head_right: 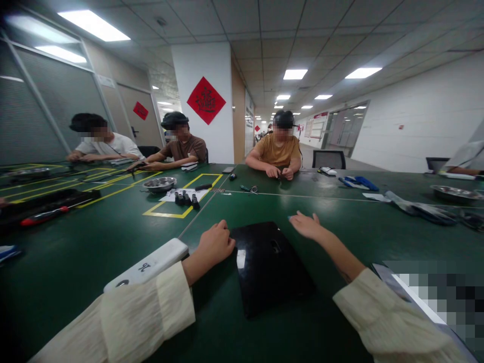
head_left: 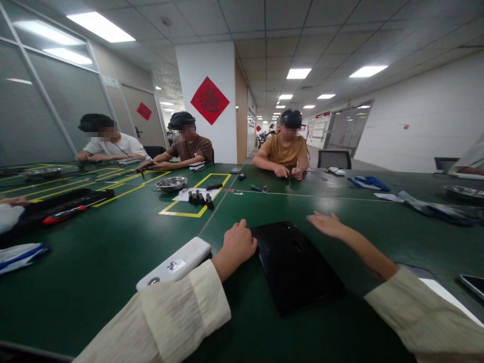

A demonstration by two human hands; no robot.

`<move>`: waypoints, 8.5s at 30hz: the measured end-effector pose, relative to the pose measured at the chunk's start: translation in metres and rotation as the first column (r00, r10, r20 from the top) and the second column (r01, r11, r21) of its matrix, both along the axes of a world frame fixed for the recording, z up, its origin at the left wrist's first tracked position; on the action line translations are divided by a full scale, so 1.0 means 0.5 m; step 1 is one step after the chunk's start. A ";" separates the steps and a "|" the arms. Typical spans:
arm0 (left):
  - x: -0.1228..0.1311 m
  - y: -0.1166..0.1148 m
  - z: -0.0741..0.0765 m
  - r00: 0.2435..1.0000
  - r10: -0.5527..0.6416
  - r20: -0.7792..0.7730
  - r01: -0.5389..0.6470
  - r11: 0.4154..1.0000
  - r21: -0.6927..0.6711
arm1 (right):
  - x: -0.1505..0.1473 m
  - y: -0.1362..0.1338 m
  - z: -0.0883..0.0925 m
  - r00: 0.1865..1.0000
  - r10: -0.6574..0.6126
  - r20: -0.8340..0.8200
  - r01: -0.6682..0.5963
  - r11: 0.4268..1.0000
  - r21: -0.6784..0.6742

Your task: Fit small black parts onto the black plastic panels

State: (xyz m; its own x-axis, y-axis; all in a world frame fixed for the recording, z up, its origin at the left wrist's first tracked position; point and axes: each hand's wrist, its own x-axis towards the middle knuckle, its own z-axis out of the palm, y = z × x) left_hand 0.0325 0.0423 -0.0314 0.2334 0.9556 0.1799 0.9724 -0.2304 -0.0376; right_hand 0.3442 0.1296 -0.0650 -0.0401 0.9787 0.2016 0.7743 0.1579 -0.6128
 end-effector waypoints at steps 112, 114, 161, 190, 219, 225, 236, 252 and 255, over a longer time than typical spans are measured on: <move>-0.044 0.061 -0.040 0.955 0.160 0.249 -0.193 0.975 0.112 | -0.097 -0.046 -0.065 0.982 -0.029 -0.188 0.043 0.996 0.075; -0.043 0.059 -0.034 0.958 0.138 0.250 -0.165 0.982 0.094 | -0.097 -0.047 -0.065 0.982 -0.031 -0.186 0.046 0.996 0.076; 0.027 -0.004 0.004 -0.251 0.302 0.920 0.471 0.868 -0.156 | -0.211 -0.166 0.030 0.947 0.319 -0.051 -0.257 0.841 0.475; 0.033 0.002 -0.031 0.445 -0.266 0.855 0.229 0.957 0.178 | -0.256 -0.154 0.002 0.625 0.366 -0.689 -0.438 0.895 0.079; 0.020 -0.008 -0.025 0.635 -0.534 0.558 0.370 0.844 0.388 | -0.251 -0.151 -0.011 0.657 0.455 -0.602 -0.463 0.873 0.154; 0.014 0.003 -0.021 0.595 -0.536 0.599 0.411 0.843 0.346 | -0.248 -0.159 -0.004 0.690 0.488 -0.535 -0.509 0.852 0.120; 0.019 -0.008 -0.016 0.699 -0.548 0.460 0.376 0.829 0.415 | -0.255 -0.183 0.023 0.854 0.420 -0.305 -0.399 0.907 0.132; 0.022 -0.007 -0.024 0.767 -0.508 0.392 0.365 0.848 0.385 | -0.255 -0.186 0.042 0.894 0.373 -0.248 -0.336 0.925 0.177; 0.024 -0.014 -0.022 0.762 -0.468 0.448 0.308 0.870 0.385 | -0.233 -0.173 0.064 0.882 0.358 -0.306 -0.292 0.925 0.242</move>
State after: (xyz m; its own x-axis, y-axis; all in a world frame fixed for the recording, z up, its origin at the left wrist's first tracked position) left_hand 0.0444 0.0354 -0.0425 0.3693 0.6945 0.6175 0.6913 -0.6494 0.3168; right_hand 0.2277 0.0431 -0.0329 -0.2469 0.8663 0.4343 0.4102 0.4994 -0.7631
